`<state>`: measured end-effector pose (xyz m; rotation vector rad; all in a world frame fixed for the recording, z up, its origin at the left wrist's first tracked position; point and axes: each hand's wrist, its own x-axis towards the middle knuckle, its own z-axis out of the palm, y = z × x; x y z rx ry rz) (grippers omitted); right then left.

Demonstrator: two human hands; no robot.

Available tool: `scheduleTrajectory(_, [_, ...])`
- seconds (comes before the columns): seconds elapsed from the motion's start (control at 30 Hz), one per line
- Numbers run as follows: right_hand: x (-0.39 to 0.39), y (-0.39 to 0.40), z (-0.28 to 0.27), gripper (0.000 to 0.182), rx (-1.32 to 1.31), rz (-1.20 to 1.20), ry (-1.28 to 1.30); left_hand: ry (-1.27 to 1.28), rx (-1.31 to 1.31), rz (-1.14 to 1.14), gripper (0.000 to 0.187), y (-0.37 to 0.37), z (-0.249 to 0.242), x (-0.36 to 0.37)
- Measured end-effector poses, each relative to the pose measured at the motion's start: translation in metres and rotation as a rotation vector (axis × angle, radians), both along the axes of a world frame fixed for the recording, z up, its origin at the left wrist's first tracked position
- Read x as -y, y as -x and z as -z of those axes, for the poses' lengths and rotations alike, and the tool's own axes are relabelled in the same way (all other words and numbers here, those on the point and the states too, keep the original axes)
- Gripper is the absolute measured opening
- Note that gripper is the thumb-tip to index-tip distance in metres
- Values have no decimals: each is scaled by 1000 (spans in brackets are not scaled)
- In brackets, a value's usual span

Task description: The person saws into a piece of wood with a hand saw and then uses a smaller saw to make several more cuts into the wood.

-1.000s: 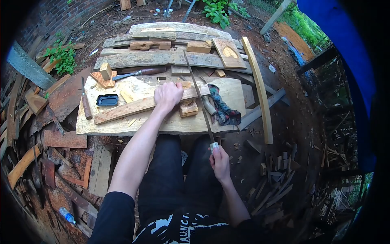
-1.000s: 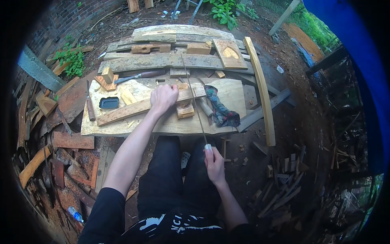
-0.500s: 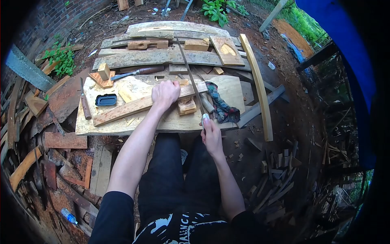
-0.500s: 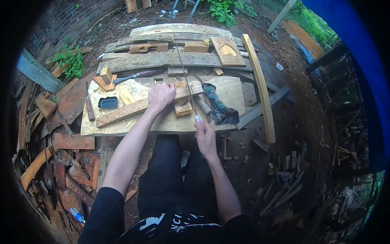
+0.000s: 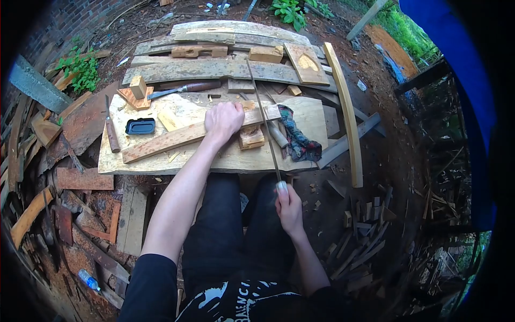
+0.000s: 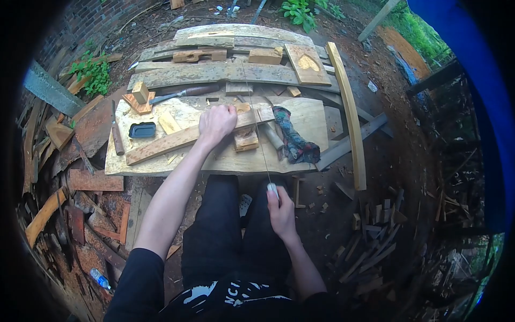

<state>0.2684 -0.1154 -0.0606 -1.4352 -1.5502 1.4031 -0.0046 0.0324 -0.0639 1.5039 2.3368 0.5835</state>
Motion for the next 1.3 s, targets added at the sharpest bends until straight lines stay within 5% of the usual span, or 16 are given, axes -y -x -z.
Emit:
scheduleTrajectory(0.27, [-50, 35, 19, 41, -18, -2, -122, -22, -6, -30, 56, -1, 0, 1])
scheduleTrajectory(0.57, [36, -31, -3, 32, 36, 16, 27, -16, -27, -16, 56, -2, 1, 1])
scheduleTrajectory(0.9, [-57, 27, 12, 39, 50, -37, -88, 7, -27, -14, 59, 0, -1, 1])
scheduleTrajectory(1.3, [26, -39, -6, 33, 59, -24, -52, 33, -61, 12, 56, -3, -3, -1])
